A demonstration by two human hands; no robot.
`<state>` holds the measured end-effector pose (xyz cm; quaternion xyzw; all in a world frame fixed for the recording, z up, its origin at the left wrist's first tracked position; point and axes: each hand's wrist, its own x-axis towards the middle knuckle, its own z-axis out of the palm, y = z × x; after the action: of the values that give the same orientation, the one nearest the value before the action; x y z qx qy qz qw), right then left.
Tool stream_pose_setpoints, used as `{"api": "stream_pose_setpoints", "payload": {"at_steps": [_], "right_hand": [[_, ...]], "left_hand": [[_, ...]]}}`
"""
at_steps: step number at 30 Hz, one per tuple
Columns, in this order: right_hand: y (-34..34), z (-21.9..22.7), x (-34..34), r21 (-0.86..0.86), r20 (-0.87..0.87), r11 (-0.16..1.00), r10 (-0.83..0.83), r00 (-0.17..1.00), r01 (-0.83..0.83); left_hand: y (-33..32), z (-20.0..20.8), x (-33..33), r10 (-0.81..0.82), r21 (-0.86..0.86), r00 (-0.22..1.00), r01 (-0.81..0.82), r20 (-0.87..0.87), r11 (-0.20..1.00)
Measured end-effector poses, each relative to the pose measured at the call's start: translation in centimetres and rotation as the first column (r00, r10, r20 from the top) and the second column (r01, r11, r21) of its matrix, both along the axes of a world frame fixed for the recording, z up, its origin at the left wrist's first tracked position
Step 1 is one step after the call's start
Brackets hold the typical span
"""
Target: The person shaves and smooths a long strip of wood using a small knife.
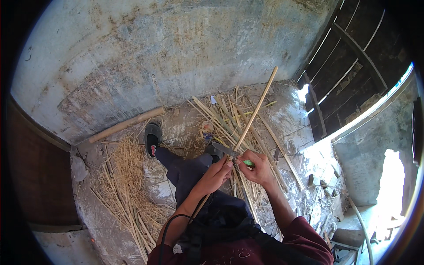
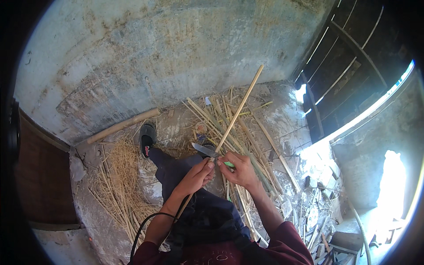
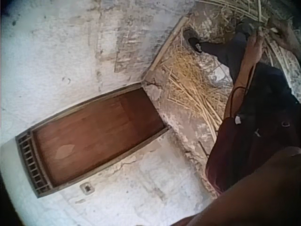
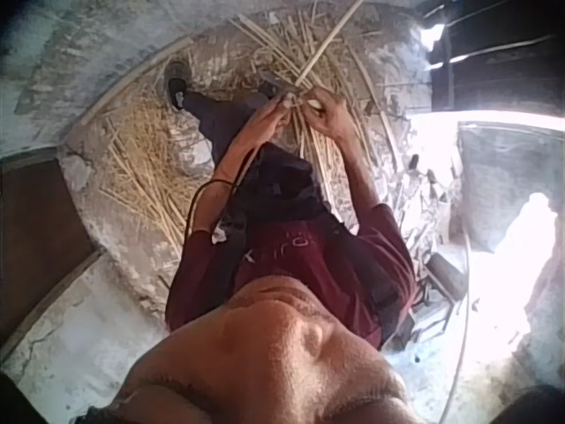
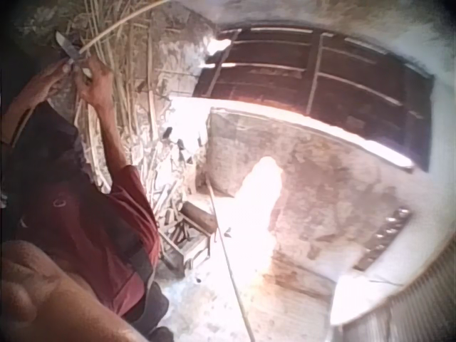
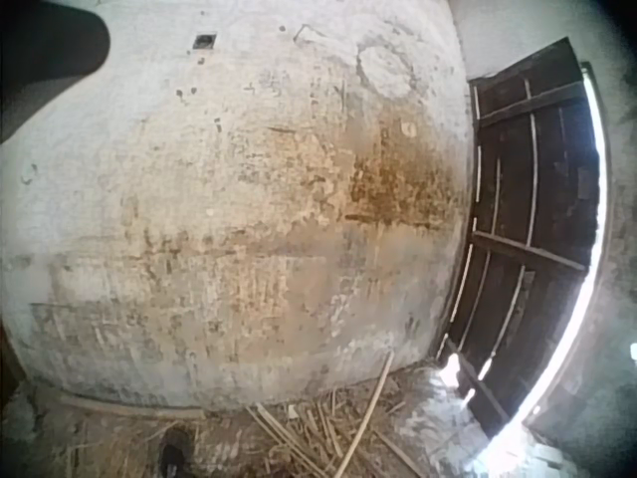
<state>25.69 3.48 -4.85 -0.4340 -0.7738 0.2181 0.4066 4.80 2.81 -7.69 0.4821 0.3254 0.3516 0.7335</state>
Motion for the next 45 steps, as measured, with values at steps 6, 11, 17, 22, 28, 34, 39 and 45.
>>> {"api": "stream_pose_setpoints", "payload": {"at_steps": [6, 11, 17, 22, 28, 34, 39, 45], "right_hand": [[1.2, 0.4, 1.4, -0.016, -0.065, 0.994, -0.105, 0.992, 0.104], [1.0, 0.7, 1.4, -0.029, -0.022, 0.995, -0.100, 0.995, 0.100], [0.9, 0.6, 1.4, 0.028, 0.058, 1.000, 0.002, 0.998, -0.004], [2.9, 0.2, 2.2, 0.120, -0.020, 0.993, -0.020, 1.000, 0.022], [5.7, 1.4, 4.6, 0.027, -0.025, 0.987, -0.157, 0.987, 0.158], [4.8, 3.5, 4.1, 0.006, 0.027, 0.992, -0.130, 0.991, 0.130], [3.1, 3.9, 2.6, -0.125, 0.146, 0.976, -0.159, 0.976, 0.178], [4.2, 1.0, 2.2, 0.017, 0.308, 0.961, -0.267, 0.913, 0.275]], "left_hand": [[0.2, 0.0, -0.3, -0.045, -0.014, 0.999, 0.045, -0.023, 0.999], [0.1, 0.4, -0.2, -0.036, -0.002, 0.999, 0.036, 0.004, 0.999], [0.1, -0.1, 0.0, -0.007, 0.050, 1.000, 0.007, 0.008, 0.999], [0.4, -0.9, 0.0, 0.031, 0.078, 0.996, -0.025, -0.086, 0.997], [0.4, -0.8, -0.2, 0.041, 0.101, 0.991, -0.027, -0.131, 0.995], [0.5, -0.5, 0.1, 0.025, 0.086, 0.998, -0.019, -0.066, 0.996], [0.4, -0.5, 0.5, 0.051, 0.116, 0.992, -0.038, -0.111, 0.993], [0.2, -0.5, 0.7, 0.146, 0.340, 0.944, -0.038, -0.297, 0.940]]}}
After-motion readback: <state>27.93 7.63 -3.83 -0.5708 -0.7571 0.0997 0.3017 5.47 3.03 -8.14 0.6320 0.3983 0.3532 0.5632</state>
